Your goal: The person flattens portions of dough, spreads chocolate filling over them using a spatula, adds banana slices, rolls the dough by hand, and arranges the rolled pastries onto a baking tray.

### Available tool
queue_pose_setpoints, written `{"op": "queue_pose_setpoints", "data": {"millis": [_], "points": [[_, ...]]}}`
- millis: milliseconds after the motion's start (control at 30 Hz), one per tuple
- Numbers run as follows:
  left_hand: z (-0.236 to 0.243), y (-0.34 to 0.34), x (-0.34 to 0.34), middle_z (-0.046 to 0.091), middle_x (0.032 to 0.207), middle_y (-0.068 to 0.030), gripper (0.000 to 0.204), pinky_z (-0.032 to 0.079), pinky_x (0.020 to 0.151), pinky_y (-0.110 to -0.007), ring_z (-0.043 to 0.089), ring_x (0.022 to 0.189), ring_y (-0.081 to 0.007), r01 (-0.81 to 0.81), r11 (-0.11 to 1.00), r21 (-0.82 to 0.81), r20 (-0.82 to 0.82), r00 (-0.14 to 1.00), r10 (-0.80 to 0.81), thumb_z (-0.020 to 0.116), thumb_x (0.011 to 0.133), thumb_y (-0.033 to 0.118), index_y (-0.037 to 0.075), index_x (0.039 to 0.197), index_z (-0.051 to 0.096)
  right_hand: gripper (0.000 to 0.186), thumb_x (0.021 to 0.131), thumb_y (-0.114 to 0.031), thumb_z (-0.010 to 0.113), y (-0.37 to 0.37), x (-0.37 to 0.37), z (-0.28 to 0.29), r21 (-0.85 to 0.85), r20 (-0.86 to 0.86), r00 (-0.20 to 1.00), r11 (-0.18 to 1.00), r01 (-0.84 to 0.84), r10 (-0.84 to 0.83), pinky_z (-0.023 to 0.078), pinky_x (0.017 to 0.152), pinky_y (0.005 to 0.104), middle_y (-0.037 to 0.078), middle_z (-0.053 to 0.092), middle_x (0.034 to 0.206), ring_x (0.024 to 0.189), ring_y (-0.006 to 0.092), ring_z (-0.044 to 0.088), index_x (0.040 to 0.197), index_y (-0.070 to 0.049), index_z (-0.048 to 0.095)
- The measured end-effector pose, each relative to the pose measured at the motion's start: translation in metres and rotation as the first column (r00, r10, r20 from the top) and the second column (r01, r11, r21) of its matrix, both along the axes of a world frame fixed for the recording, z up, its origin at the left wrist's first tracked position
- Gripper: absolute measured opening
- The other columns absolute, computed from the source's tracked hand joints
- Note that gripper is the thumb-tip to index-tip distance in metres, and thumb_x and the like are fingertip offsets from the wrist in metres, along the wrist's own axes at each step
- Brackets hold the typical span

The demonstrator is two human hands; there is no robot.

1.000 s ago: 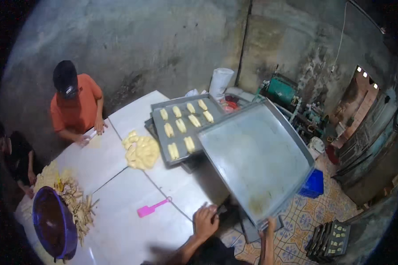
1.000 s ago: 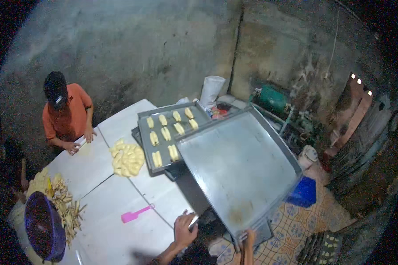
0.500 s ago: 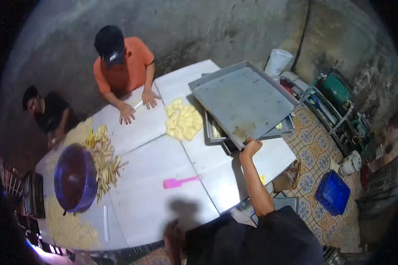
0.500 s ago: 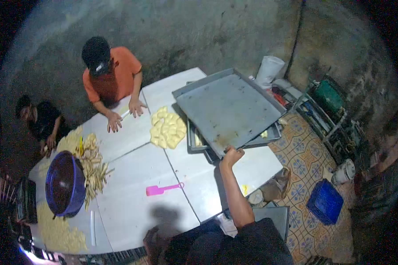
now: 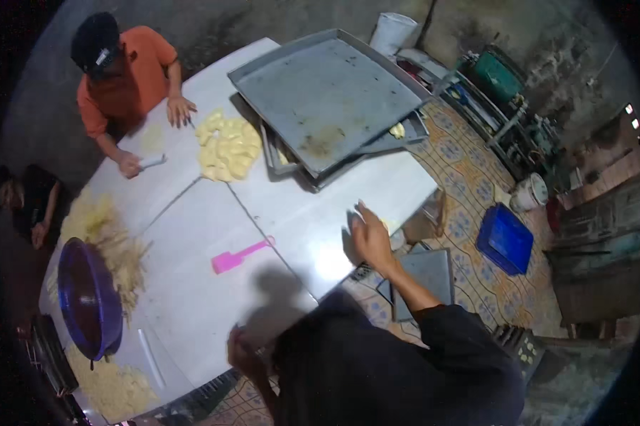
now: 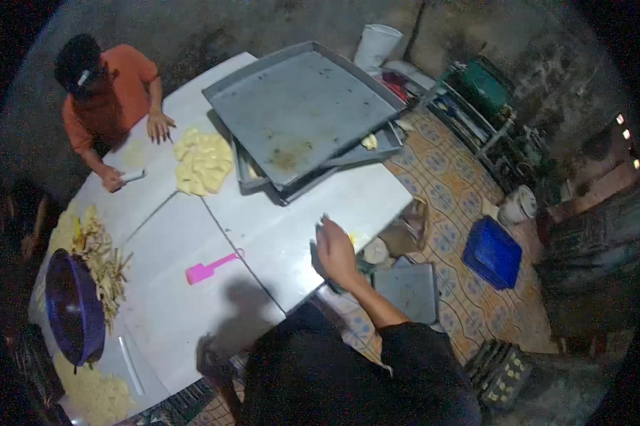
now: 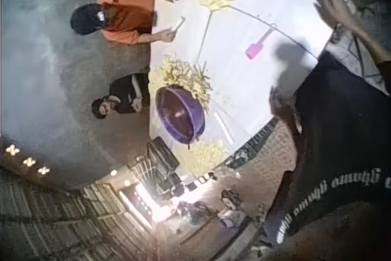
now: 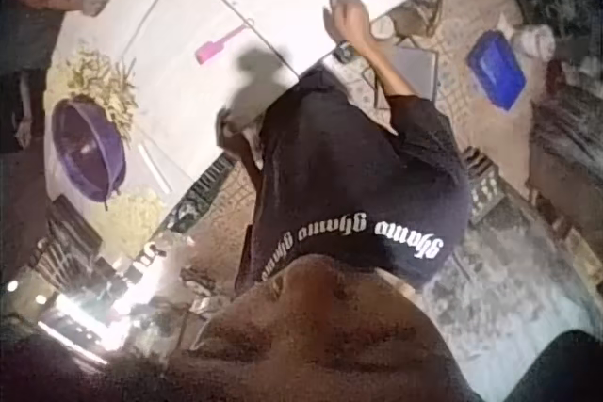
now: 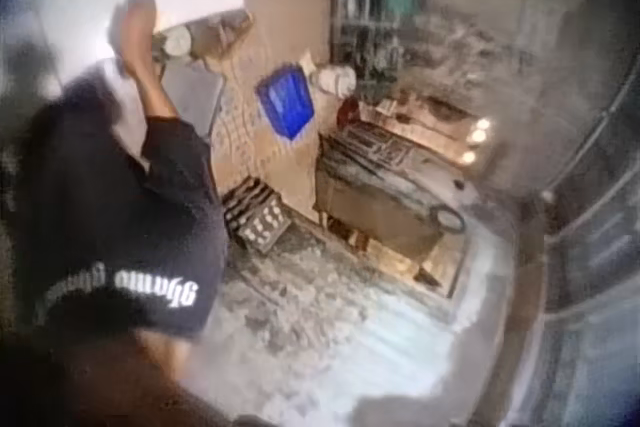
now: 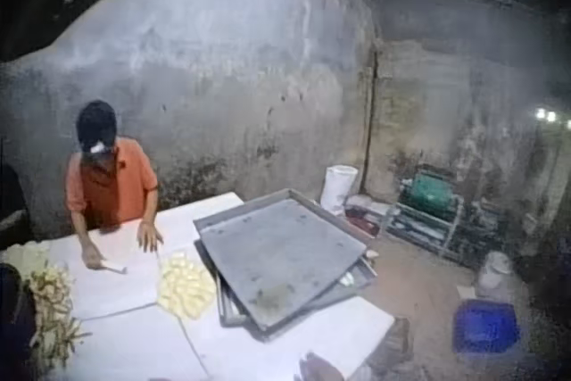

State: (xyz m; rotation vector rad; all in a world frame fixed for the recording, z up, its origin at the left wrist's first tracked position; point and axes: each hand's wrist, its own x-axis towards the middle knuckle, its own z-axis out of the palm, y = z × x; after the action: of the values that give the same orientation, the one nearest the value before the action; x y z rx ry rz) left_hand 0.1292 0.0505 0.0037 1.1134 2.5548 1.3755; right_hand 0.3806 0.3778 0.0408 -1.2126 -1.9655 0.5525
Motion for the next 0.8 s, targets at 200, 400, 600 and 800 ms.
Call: {"op": "queue_pose_setpoints", "data": {"millis": [200,400,600,800], "points": [[-0.075,-0.073,-0.05,0.07,0.112,-0.0225,0.039,0.057,0.094,-0.041,0.068,0.105,-0.0281,-0.308,0.928,0.209,0.237,0.937,0.258,0.057,0.101,0.007,-0.005,0.137,0.053,0.066,0.1,-0.033,0.052,-0.061,0.047,-0.077,-0.045,0.509,0.861,0.998,0.053,-0.022,0.025,0.119,0.0573,0.034,0.034,0.154,0.148,0.0458,0.029,0.146,0.013,0.037],[-0.05,-0.108,-0.073,0.071,0.106,-0.0219,0.032,0.057,0.083,-0.039,0.07,0.097,-0.0276,-0.458,0.858,0.233,0.11,0.889,0.445,0.053,0.101,0.014,-0.008,0.122,0.063,0.042,0.098,-0.021,0.057,-0.064,0.024,-0.05,-0.044,0.304,0.949,0.997,-0.068,0.079,0.042,0.107,0.0509,0.03,0.061,0.128,0.123,0.0401,0.057,0.125,0.01,0.06],[-0.03,-0.118,-0.101,0.072,0.107,-0.0135,0.031,0.057,0.085,-0.036,0.068,0.097,-0.0204,-0.575,0.816,0.068,0.257,0.8,0.542,0.053,0.104,0.015,-0.005,0.125,0.063,0.048,0.097,-0.018,0.059,-0.159,-0.124,-0.013,-0.172,0.045,0.529,0.528,-0.831,0.847,0.035,0.118,0.0474,0.027,0.055,0.139,0.137,0.0375,0.048,0.137,0.007,0.054],[-0.037,-0.161,-0.165,0.069,0.113,-0.0174,0.027,0.053,0.09,-0.042,0.066,0.103,-0.0333,-0.458,0.889,0.027,-0.134,0.879,0.457,0.056,0.097,0.007,-0.003,0.12,0.066,0.066,0.102,-0.039,0.046,-0.253,-0.297,-0.049,-0.188,0.503,0.037,0.151,-0.97,0.863,0.015,0.126,0.051,0.02,0.03,0.161,0.152,0.0314,0.024,0.154,0.001,0.032]]}}
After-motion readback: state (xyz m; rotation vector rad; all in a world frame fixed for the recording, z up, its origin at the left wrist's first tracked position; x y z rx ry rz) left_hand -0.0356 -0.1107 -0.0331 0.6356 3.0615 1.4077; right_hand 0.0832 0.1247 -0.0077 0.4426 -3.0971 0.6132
